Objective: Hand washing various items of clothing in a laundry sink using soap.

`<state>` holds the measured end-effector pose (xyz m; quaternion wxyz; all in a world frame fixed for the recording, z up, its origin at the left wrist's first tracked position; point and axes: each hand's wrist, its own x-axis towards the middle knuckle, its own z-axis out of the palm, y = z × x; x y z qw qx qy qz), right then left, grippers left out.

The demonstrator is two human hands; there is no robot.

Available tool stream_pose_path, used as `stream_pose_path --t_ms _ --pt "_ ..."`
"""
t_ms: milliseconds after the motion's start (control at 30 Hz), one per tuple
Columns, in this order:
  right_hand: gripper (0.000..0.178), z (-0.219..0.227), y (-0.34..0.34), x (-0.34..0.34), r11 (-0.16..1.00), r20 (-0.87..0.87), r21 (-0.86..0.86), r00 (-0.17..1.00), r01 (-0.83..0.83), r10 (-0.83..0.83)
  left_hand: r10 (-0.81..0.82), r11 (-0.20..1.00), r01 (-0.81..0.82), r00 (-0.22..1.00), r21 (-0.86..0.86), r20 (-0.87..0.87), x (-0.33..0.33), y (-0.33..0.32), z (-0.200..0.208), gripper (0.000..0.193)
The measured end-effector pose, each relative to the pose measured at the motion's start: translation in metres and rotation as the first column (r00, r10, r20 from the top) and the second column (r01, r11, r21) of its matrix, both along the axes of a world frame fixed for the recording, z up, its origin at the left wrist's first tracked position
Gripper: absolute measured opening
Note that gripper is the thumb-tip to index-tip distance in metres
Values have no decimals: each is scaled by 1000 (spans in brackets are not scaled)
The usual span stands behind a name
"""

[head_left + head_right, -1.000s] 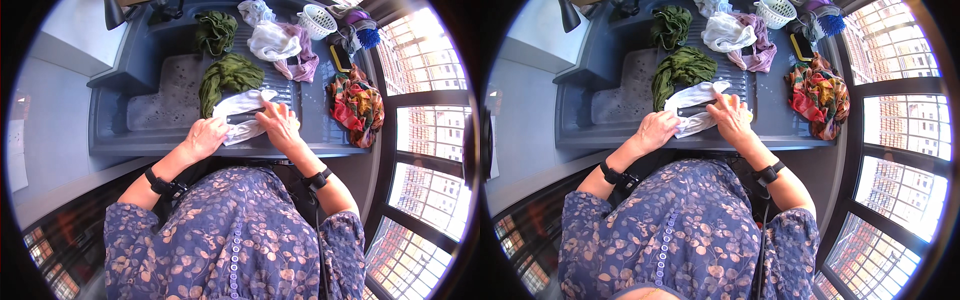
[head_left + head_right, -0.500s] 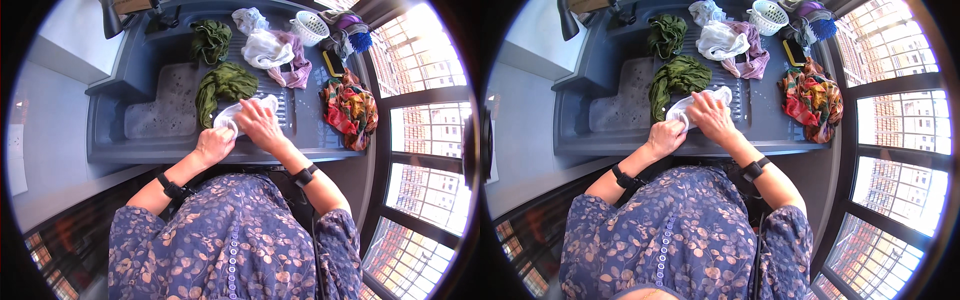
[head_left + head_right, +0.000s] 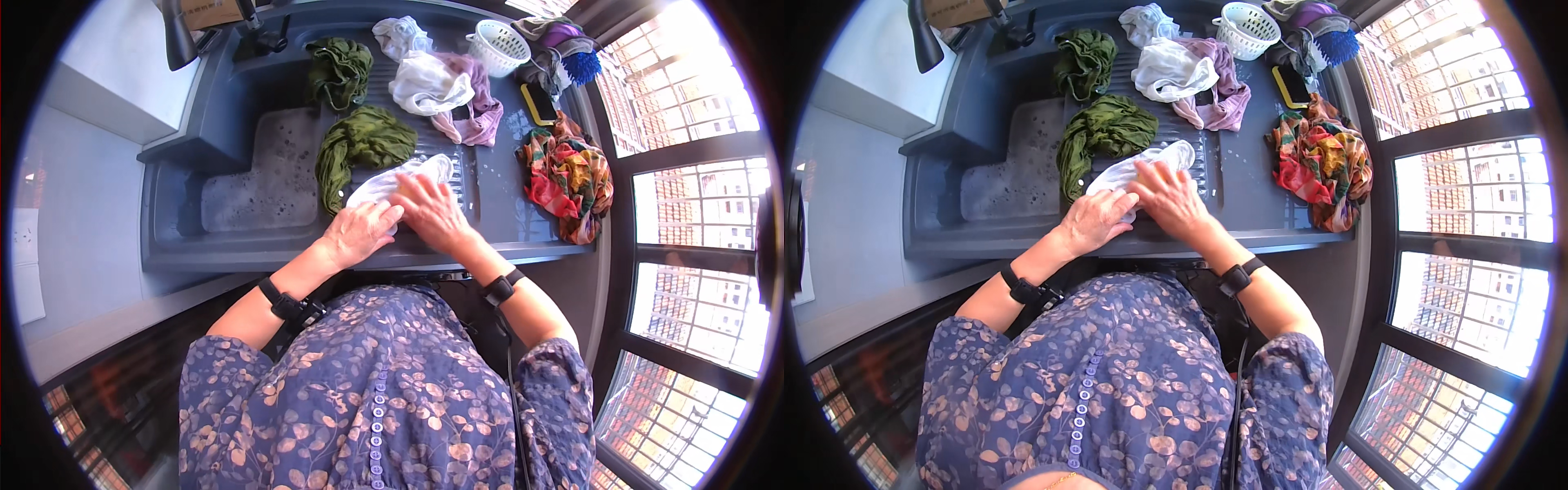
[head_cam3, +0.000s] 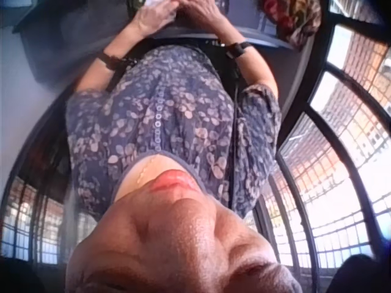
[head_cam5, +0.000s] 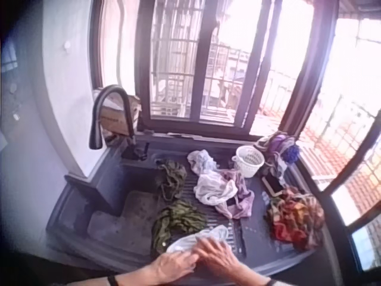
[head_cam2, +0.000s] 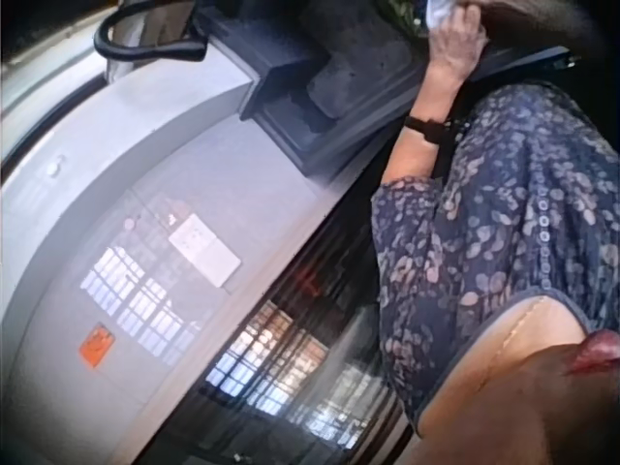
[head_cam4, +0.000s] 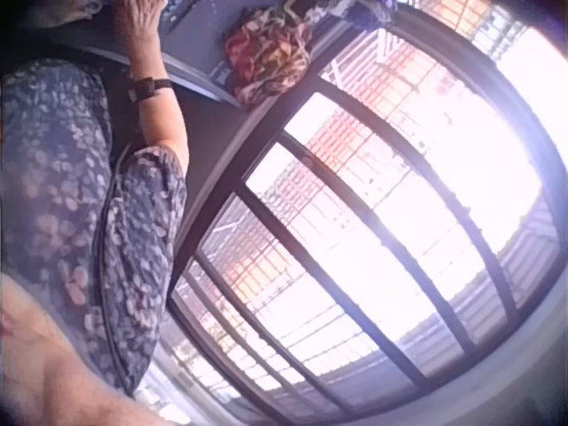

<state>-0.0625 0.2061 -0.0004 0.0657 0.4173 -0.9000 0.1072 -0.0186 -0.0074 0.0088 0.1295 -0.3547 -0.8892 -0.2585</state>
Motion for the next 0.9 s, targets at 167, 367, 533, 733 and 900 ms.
stream_pose_path --t_ms 167,367,533,733,900 --pt "40 11 40 -35 882 154 -146 891 447 -426 37 994 -27 995 -106 96 2 1 -21 30" --pt "45 55 51 -8 992 621 -75 783 101 -33 108 971 -116 993 210 50 -24 13 7 15" --pt "51 52 42 -17 978 595 61 779 199 -195 -275 628 -413 675 660 685 -47 18 26 10" --pt "58 76 77 -52 971 594 -101 796 216 -116 -525 230 -610 578 758 624 -37 -10 36 10" --pt "57 55 66 -68 905 368 -154 873 396 -320 -262 464 -778 336 423 905 -14 -24 -3 16"
